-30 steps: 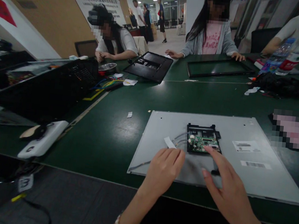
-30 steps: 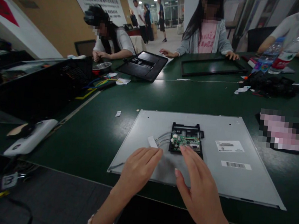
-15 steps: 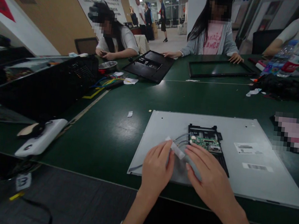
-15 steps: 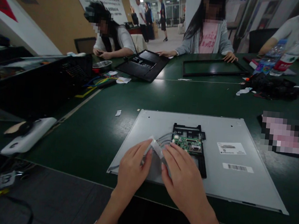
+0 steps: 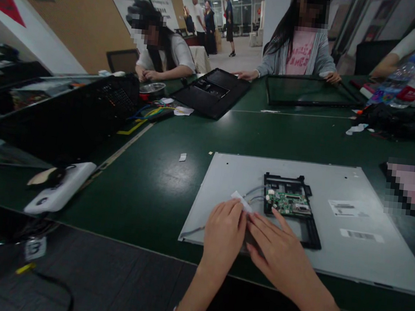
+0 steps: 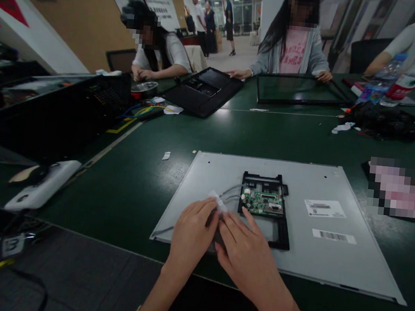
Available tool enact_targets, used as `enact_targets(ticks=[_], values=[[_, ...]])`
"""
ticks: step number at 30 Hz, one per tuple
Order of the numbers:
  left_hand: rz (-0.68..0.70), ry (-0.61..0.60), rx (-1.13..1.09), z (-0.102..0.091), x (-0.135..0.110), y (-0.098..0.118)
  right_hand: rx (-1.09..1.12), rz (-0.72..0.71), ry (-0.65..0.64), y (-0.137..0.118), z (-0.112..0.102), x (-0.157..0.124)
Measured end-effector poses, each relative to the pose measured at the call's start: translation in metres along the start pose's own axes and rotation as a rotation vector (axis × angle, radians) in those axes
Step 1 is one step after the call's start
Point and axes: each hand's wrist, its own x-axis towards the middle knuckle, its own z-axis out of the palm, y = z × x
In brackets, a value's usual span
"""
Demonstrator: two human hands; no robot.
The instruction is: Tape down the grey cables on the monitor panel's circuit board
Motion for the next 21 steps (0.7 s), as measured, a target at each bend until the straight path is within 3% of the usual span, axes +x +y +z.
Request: enact_targets(ticks=[8, 13, 16, 21], values=[[-0.037, -0.049, 0.111, -0.007, 0.01, 0.009, 0.036, -0.005, 0.095, 0.001, 0.002, -0.004], [0.046, -0.216, 0.108, -0.022, 0.022, -0.002, 0.017, 0.003, 0.124, 0.0, 0.001, -0.004], [0.098, -0.268, 0.072, -0.038, 0.038, -0.029, 0.009, 0.006, 0.138, 0.0, -0.004, -0.005], [-0.04, -0.07, 0.259, -0.059, 0.087, -0.114, 0.037, -0.028, 0.209, 0.002, -0.011, -0.009]])
